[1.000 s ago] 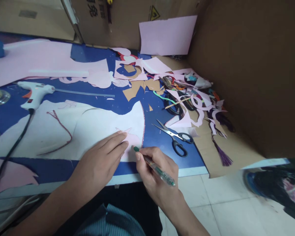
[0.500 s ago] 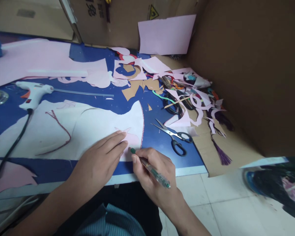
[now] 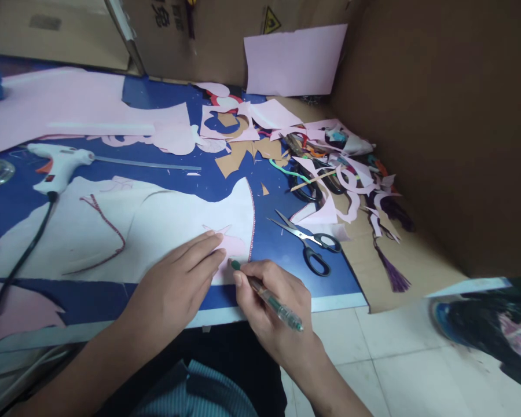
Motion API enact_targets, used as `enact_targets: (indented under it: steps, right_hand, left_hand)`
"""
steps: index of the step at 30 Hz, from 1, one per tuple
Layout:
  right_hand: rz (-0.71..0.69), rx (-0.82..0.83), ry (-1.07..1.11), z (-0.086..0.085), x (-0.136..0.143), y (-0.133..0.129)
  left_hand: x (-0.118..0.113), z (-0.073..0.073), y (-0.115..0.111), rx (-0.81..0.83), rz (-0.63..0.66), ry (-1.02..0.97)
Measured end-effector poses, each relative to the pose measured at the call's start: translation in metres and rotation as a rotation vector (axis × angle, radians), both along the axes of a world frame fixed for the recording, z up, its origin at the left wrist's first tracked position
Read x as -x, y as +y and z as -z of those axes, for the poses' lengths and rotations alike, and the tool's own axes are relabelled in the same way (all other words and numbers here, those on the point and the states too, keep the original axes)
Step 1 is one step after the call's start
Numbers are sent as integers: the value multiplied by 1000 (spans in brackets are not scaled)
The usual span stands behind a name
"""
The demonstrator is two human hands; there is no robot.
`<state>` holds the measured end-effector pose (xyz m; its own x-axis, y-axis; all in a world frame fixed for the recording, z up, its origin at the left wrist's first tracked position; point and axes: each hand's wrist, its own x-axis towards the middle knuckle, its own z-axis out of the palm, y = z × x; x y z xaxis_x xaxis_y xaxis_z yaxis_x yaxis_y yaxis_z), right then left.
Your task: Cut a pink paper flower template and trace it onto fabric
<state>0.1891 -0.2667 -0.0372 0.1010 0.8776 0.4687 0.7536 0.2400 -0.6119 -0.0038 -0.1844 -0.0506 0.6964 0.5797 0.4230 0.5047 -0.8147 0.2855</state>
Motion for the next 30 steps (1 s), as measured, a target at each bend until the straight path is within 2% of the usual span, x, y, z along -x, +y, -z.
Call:
enact_targets:
  steps: [30]
  right_hand:
    - [78,-10,4,1,-3,-4]
  left_hand:
    - [1,1,1,-14,0,34]
